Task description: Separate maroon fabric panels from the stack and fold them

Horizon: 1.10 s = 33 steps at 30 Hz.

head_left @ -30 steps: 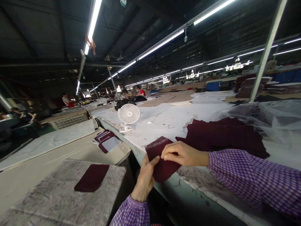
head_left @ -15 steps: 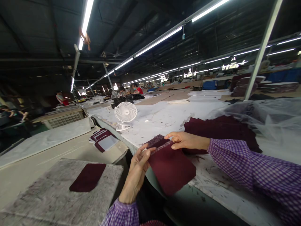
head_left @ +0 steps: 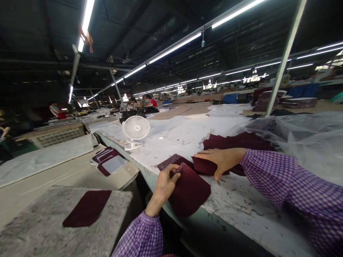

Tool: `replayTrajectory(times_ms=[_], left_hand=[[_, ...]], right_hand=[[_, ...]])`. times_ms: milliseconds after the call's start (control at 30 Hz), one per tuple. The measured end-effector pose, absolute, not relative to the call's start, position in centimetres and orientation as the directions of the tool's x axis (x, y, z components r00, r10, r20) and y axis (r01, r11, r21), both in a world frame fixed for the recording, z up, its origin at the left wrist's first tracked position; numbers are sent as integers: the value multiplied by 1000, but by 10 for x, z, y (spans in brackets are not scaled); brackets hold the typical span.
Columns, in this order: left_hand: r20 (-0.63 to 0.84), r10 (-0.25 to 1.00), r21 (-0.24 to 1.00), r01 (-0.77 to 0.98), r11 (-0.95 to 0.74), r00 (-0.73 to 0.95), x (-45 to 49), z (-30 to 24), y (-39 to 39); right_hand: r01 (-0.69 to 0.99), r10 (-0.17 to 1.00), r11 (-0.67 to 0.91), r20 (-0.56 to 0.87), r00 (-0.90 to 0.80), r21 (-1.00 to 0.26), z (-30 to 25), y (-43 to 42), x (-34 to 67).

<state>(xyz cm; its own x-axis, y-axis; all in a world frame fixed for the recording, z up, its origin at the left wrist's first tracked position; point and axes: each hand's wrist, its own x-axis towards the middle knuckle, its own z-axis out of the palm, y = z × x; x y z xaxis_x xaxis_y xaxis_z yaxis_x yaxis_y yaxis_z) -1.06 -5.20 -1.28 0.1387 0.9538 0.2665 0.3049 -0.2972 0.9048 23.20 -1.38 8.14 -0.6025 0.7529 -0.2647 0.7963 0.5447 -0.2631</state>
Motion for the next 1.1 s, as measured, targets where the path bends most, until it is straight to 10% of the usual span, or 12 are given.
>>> replayTrajectory(times_ms=[200, 467, 767, 1100], left_hand=[[165, 980, 986, -43, -161, 112, -16, -2, -52], [132, 979, 989, -92, -118, 157, -14, -5, -55], [144, 976, 990, -16, -143, 164, -13, -3, -54], [274, 946, 844, 427, -324, 175, 7, 6, -49]], right_hand=[[805, 805, 531, -138, -577, -267, 59, 5, 240], [715, 894, 416, 110, -433, -563, 65, 22, 269], [939, 867, 126, 496, 53, -321, 75, 41, 318], [906, 879, 421, 271, -392, -55, 80, 10, 256]])
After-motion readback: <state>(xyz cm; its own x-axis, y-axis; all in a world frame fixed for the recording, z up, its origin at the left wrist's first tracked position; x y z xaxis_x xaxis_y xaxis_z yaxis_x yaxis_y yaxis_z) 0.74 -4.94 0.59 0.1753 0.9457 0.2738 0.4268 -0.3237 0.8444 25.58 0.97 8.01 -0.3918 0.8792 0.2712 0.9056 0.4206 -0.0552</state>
